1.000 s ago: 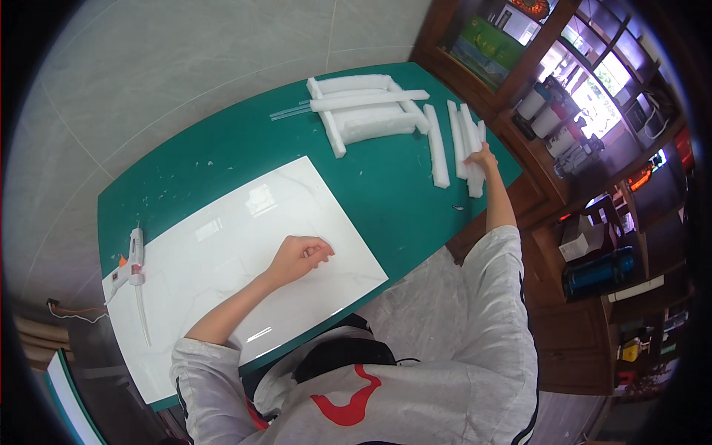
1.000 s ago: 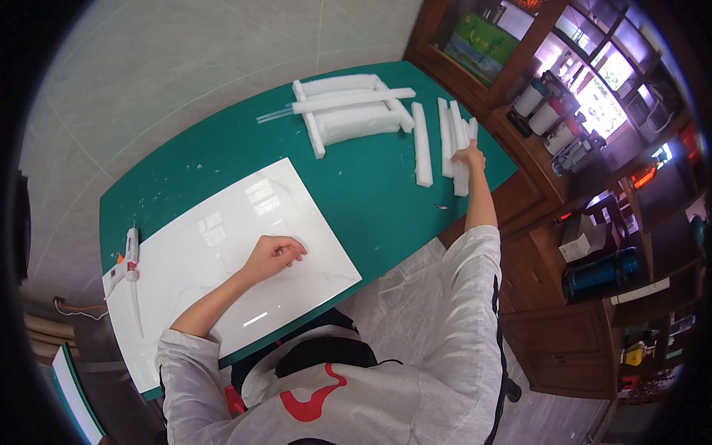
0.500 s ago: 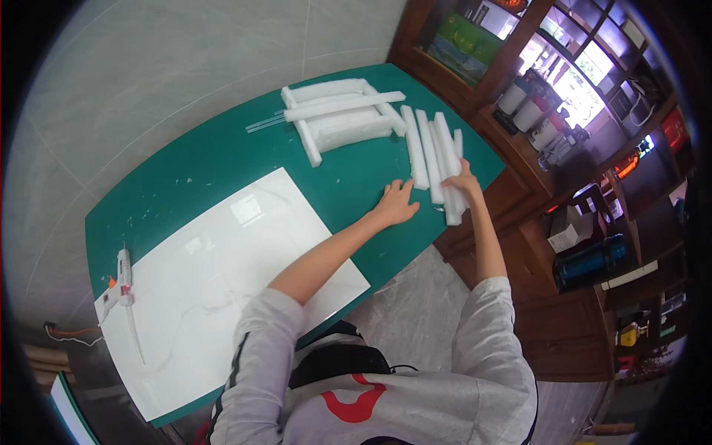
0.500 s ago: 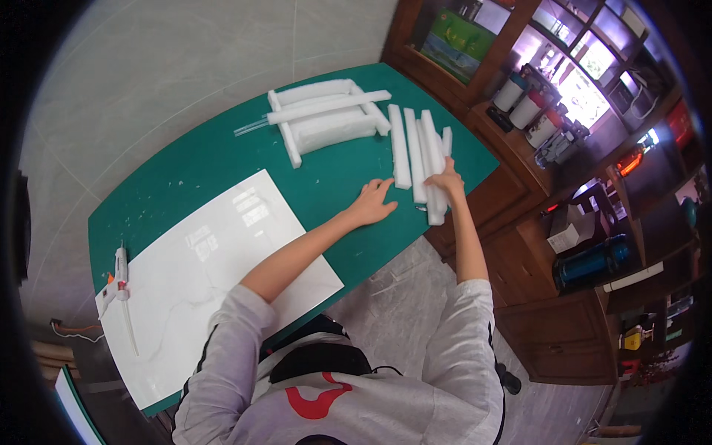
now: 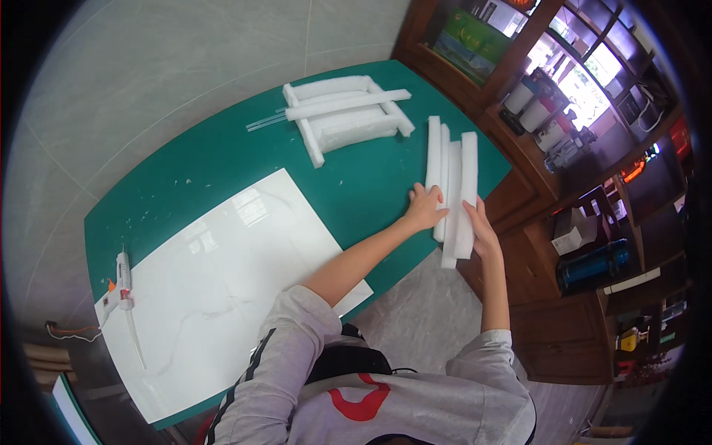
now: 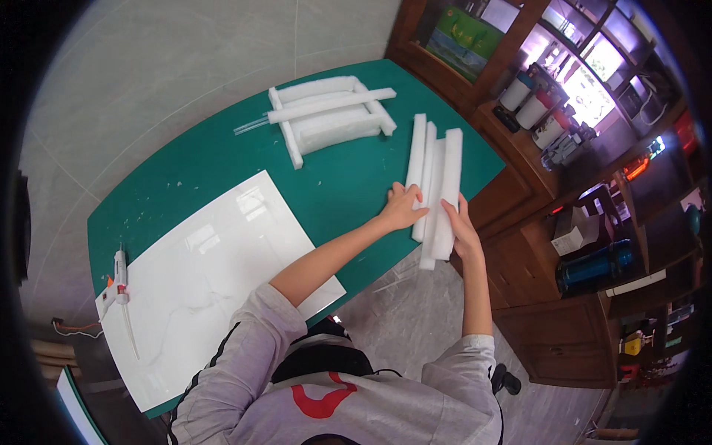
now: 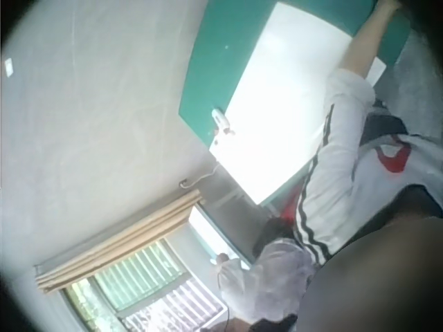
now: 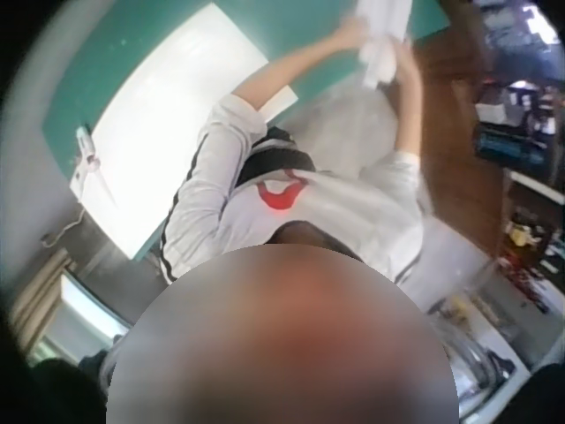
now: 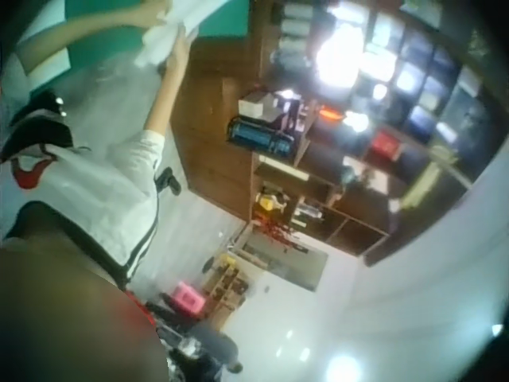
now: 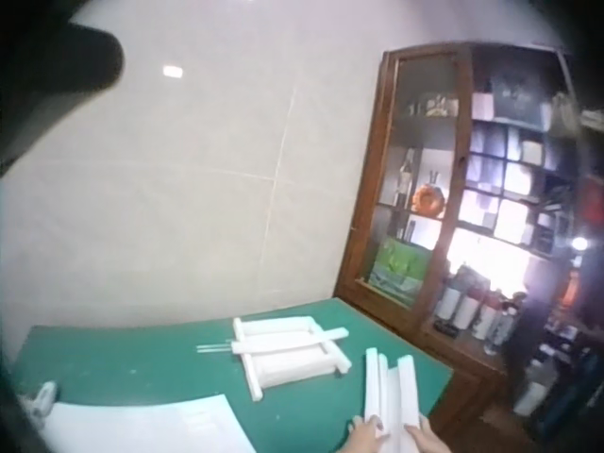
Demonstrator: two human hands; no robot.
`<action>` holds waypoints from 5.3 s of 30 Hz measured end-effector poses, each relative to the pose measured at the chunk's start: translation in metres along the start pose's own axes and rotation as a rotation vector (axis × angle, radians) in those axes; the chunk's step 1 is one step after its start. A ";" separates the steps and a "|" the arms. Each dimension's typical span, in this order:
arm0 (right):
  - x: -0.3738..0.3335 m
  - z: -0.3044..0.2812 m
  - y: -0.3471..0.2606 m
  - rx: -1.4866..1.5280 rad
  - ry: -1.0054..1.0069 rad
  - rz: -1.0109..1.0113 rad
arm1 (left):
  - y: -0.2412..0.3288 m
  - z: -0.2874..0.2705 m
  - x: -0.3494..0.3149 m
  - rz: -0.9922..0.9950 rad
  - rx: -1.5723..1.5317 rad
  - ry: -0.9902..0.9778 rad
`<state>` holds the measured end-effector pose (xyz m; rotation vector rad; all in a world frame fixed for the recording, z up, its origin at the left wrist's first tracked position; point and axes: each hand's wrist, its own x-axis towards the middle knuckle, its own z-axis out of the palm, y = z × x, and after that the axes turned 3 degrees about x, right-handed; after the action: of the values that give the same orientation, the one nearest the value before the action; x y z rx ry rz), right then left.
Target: Using a hot glue gun to assemble foam pieces on a white board.
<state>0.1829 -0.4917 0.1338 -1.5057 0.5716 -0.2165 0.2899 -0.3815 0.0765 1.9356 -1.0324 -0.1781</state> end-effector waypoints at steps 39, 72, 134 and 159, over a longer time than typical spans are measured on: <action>0.109 0.403 -0.037 -0.800 -0.413 -0.643 | -0.145 -0.300 -0.150 -0.557 0.102 0.439; -0.047 0.382 -0.006 -0.609 -0.725 -1.134 | 0.021 -0.281 -0.360 -0.288 0.586 -0.033; -0.035 0.309 0.000 -0.586 -0.925 -0.817 | -0.128 -0.384 -0.333 -0.529 0.841 0.375; -0.039 0.311 -0.002 -0.666 -0.892 -0.780 | -0.157 -0.365 -0.301 -0.502 0.917 0.371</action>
<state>0.2995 -0.2012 0.1338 -2.1948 -0.7544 0.0831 0.3692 0.1105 0.0870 2.8843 -0.3559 0.4453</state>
